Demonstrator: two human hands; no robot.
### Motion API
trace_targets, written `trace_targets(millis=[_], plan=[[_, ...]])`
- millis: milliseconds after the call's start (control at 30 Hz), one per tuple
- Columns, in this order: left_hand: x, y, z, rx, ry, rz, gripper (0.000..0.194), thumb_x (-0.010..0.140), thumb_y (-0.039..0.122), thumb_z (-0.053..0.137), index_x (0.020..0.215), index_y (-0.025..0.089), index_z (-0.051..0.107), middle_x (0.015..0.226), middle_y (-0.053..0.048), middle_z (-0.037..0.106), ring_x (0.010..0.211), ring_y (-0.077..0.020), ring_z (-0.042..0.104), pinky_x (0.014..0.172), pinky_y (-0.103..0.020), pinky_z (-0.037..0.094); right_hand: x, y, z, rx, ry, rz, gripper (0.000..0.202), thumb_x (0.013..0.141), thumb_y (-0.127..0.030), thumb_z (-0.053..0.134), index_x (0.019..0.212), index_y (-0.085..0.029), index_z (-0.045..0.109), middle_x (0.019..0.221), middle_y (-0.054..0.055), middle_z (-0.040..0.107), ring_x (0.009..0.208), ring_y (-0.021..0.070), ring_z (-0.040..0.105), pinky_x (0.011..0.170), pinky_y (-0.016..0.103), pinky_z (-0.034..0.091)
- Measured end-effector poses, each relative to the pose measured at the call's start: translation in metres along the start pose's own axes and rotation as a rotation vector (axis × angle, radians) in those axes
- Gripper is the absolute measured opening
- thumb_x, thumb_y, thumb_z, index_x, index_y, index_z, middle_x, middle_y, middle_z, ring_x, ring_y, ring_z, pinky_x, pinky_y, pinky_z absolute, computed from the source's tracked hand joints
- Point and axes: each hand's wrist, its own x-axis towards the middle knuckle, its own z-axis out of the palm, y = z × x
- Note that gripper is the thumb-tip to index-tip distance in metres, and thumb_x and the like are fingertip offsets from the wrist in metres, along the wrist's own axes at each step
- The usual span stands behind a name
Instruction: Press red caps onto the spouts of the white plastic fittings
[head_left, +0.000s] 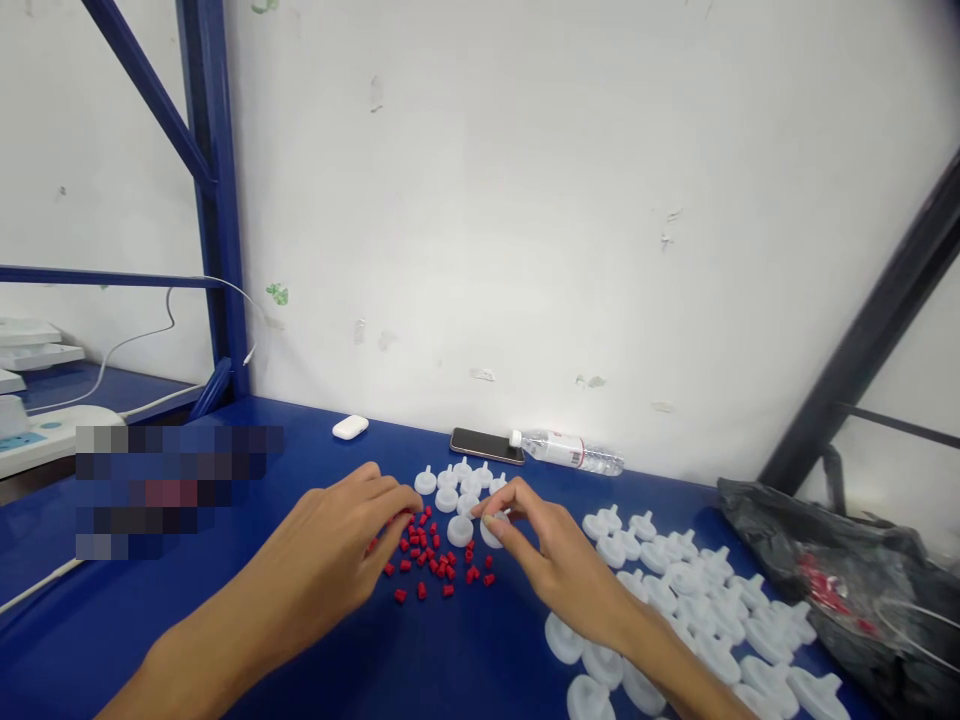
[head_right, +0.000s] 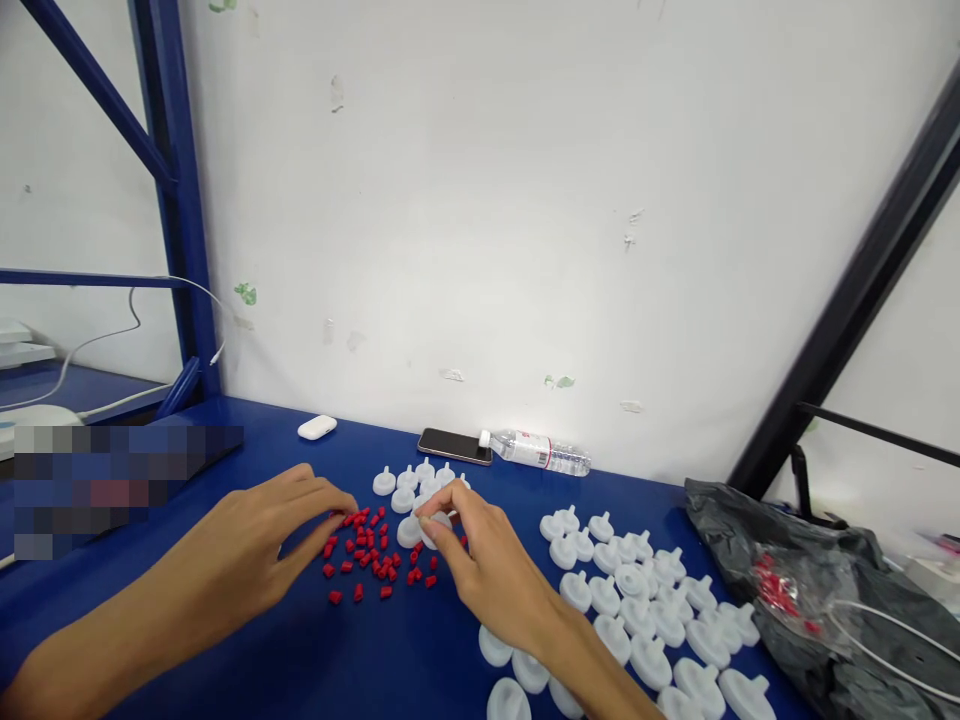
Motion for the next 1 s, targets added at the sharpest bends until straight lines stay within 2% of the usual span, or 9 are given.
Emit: trace_targets(millis=[67,133,233,333,433,533,700,867,1000], plan=[[-0.003,0.012,0.006,-0.113,0.067,0.077,0.028,0.105,0.021,0.040,0.106,0.028,0.067,0.100,-0.002,0.070,0.095,-0.0213,0.062,0.074,-0.031,0.045,0.000,-0.001,0.004,0.010,-0.003,0.002,0.017,0.107,-0.036,0.045,0.107,-0.027,0.059,0.105,0.000,0.071,0.099,0.0177,0.066,0.090,0.034,0.049],[-0.005,0.023,0.015,-0.172,0.069,0.130,0.028,0.104,0.018,0.041,0.107,0.029,0.066,0.099,-0.001,0.070,0.089,-0.0201,0.062,0.073,-0.030,0.047,-0.001,0.001,0.006,0.027,-0.022,-0.001,0.016,0.106,-0.037,0.050,0.117,-0.029,0.057,0.104,-0.002,0.069,0.099,0.0176,0.064,0.090,0.033,0.047],[-0.007,0.034,0.029,-0.185,0.098,0.178,0.029,0.101,0.014,0.043,0.111,0.031,0.064,0.096,0.002,0.071,0.085,-0.0191,0.066,0.073,-0.030,0.051,0.000,0.006,0.006,0.052,-0.069,-0.014,0.027,0.104,-0.038,0.054,0.130,-0.034,0.051,0.100,-0.004,0.069,0.096,0.0164,0.064,0.087,0.031,0.046],[-0.006,0.037,0.036,-0.184,0.185,0.193,0.030,0.101,0.014,0.044,0.115,0.033,0.061,0.097,0.004,0.072,0.085,-0.0173,0.070,0.073,-0.028,0.055,0.000,0.010,0.003,0.061,-0.095,-0.020,0.031,0.103,-0.038,0.056,0.134,-0.040,0.050,0.099,-0.007,0.069,0.093,0.0154,0.064,0.087,0.031,0.045],[-0.005,0.035,0.038,-0.148,0.277,0.191,0.029,0.100,0.016,0.045,0.116,0.034,0.060,0.097,0.005,0.074,0.083,-0.0169,0.073,0.066,-0.026,0.056,-0.001,0.013,0.000,0.064,-0.105,-0.009,0.037,0.101,-0.040,0.060,0.137,-0.044,0.049,0.105,-0.007,0.070,0.098,0.0163,0.063,0.089,0.031,0.044],[-0.005,0.032,0.038,-0.087,0.340,0.173,0.026,0.101,0.020,0.047,0.120,0.033,0.060,0.099,0.003,0.075,0.086,-0.0183,0.075,0.063,-0.025,0.057,-0.001,0.013,-0.002,0.102,-0.142,-0.018,0.049,0.093,-0.046,0.072,0.137,-0.045,0.051,0.111,-0.007,0.071,0.104,0.0168,0.063,0.096,0.032,0.043],[-0.003,0.032,0.037,-0.104,0.276,0.286,0.036,0.099,0.010,0.042,0.116,0.032,0.066,0.100,0.000,0.074,0.074,-0.0155,0.073,0.060,-0.023,0.056,0.001,0.009,0.000,0.144,-0.192,-0.041,0.068,0.077,-0.055,0.085,0.137,-0.044,0.055,0.103,-0.006,0.072,0.102,0.0178,0.065,0.093,0.029,0.045],[-0.004,0.035,0.036,-0.198,0.194,0.285,0.033,0.100,0.012,0.042,0.111,0.031,0.067,0.100,0.000,0.071,0.070,-0.0141,0.071,0.056,-0.023,0.052,0.000,0.010,0.000,0.153,-0.178,-0.066,0.066,0.078,-0.056,0.083,0.136,-0.042,0.056,0.102,-0.007,0.074,0.102,0.0177,0.066,0.094,0.030,0.044],[-0.004,0.039,0.034,-0.201,0.194,0.266,0.032,0.101,0.011,0.042,0.116,0.031,0.063,0.101,0.000,0.071,0.070,-0.0146,0.071,0.058,-0.025,0.052,0.001,0.015,0.000,0.169,-0.146,-0.050,0.065,0.078,-0.057,0.083,0.136,-0.040,0.056,0.098,-0.006,0.073,0.098,0.0182,0.065,0.085,0.029,0.045]])
